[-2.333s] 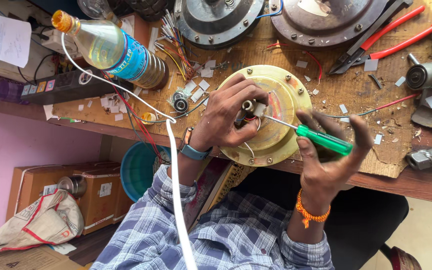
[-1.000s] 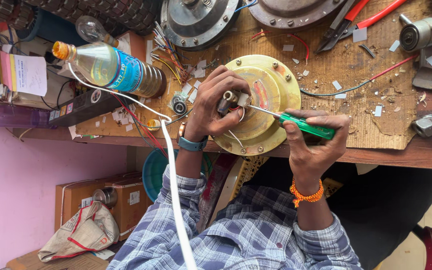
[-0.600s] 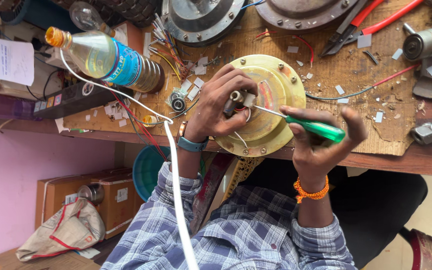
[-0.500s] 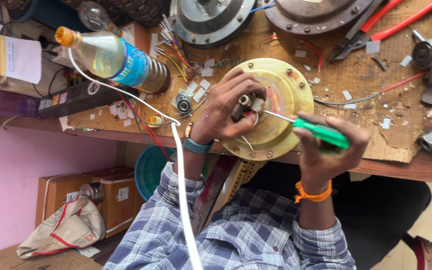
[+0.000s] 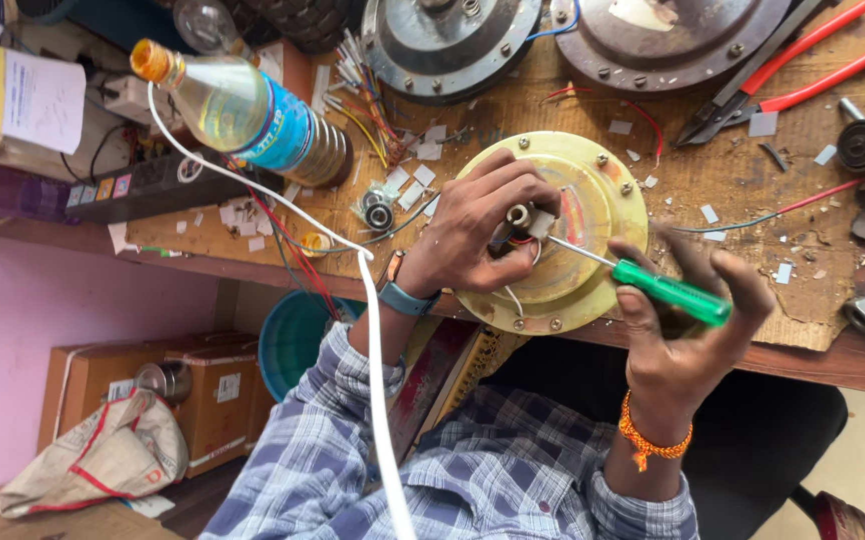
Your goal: The person uses a green screwdriver to tighten screws on a circular yellow electrical component mounted on a workbench. They adjust wires and secure a white plastic piece, then handle red wires at the end.
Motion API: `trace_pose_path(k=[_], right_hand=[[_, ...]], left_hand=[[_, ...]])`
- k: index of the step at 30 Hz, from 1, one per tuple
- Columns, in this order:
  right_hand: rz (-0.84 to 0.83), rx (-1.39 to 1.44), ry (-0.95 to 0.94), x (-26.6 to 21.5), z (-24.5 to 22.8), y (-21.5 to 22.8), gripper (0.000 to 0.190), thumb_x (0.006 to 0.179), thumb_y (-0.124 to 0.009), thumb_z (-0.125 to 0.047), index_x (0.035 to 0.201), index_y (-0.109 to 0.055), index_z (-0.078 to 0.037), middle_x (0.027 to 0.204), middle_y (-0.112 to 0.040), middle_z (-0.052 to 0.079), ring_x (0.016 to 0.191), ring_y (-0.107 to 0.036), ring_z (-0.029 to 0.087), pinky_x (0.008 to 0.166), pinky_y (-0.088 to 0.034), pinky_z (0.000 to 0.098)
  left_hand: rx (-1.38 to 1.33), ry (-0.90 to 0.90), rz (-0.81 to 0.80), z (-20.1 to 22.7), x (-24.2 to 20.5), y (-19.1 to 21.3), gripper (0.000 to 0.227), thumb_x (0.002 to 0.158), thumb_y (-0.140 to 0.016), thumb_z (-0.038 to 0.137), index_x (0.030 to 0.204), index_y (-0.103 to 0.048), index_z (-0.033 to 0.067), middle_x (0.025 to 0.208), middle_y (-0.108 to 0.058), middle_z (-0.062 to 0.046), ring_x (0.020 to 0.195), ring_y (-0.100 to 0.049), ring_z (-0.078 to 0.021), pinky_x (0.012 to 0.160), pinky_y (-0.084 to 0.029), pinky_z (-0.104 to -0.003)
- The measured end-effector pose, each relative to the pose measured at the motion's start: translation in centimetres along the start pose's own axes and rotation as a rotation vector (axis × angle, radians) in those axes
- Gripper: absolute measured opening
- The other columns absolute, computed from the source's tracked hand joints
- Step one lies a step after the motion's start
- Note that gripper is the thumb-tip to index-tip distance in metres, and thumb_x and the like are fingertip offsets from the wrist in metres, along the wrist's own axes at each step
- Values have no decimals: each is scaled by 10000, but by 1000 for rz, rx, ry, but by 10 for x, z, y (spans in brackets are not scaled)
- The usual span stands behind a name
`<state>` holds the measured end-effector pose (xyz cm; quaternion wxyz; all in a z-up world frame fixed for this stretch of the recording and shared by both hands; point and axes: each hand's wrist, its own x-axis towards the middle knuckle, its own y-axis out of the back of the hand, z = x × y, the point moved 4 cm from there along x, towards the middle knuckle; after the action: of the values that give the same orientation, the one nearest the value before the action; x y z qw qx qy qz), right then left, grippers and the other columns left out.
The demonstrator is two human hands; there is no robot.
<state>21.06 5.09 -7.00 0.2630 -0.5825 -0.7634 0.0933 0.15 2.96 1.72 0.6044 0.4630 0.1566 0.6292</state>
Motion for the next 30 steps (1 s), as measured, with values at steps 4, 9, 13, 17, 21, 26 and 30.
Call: trace_pose_path(k=[4, 9, 13, 17, 21, 26, 30], right_hand=[[-6, -149, 74, 0, -4, 0, 513, 1089, -793, -23, 1392, -383, -79, 1173, -730, 192, 1126, -770, 313, 1004, -659, 343], [18, -255, 149, 0, 3, -3, 530, 1014, -820, -6, 1364, -427, -71, 1121, -748, 196, 1075, -781, 312, 942, -658, 348], [36, -143, 114, 6, 7, 3, 550, 1000, -842, -45, 1372, -439, -79, 1102, -745, 172, 1034, -786, 287, 926, -663, 363], [204, 201, -29, 11, 24, 6, 532, 999, -873, -110, 1319, -449, -74, 1069, -740, 153, 1000, -757, 254, 869, -651, 361], [319, 318, 8, 11, 35, 9, 516, 957, -881, -186, 1227, -458, -69, 1023, -678, 68, 899, -761, 251, 739, -683, 396], [338, 121, 85, 13, 37, 1, 451, 1005, -866, -193, 1128, -451, -63, 912, -679, 111, 826, -763, 257, 719, -673, 394], [324, 93, 82, 14, 34, -3, 449, 1030, -860, -191, 1108, -437, -62, 879, -661, 112, 796, -755, 239, 709, -694, 381]], left_hand=[[-12, 23, -7, -3, 1, -3, 399, 743, -685, 197, 1111, -648, 47, 1081, -650, -111, 1011, -611, -340, 951, -540, -433], [17, -14, 0, -3, -2, -1, 423, 760, -679, 207, 1145, -642, 36, 1115, -643, -126, 1048, -606, -358, 1001, -530, -444], [34, -30, 9, -1, 0, -4, 421, 759, -671, 222, 1140, -644, 47, 1111, -640, -116, 1069, -625, -349, 1062, -515, -463], [13, -31, -6, -1, 0, -2, 398, 764, -674, 232, 1118, -648, 51, 1095, -656, -113, 1069, -622, -359, 1027, -529, -445], [-24, -31, 7, -3, -2, -2, 384, 750, -685, 222, 1101, -653, 67, 1088, -673, -95, 1052, -634, -336, 1024, -530, -433], [-61, -54, 13, 2, 3, 0, 408, 748, -686, 182, 1145, -682, 89, 1090, -686, -72, 1049, -635, -318, 1023, -539, -424], [-68, -28, 6, 3, 4, 1, 405, 732, -697, 187, 1130, -709, 114, 1038, -670, -70, 1015, -632, -303, 992, -545, -419]])
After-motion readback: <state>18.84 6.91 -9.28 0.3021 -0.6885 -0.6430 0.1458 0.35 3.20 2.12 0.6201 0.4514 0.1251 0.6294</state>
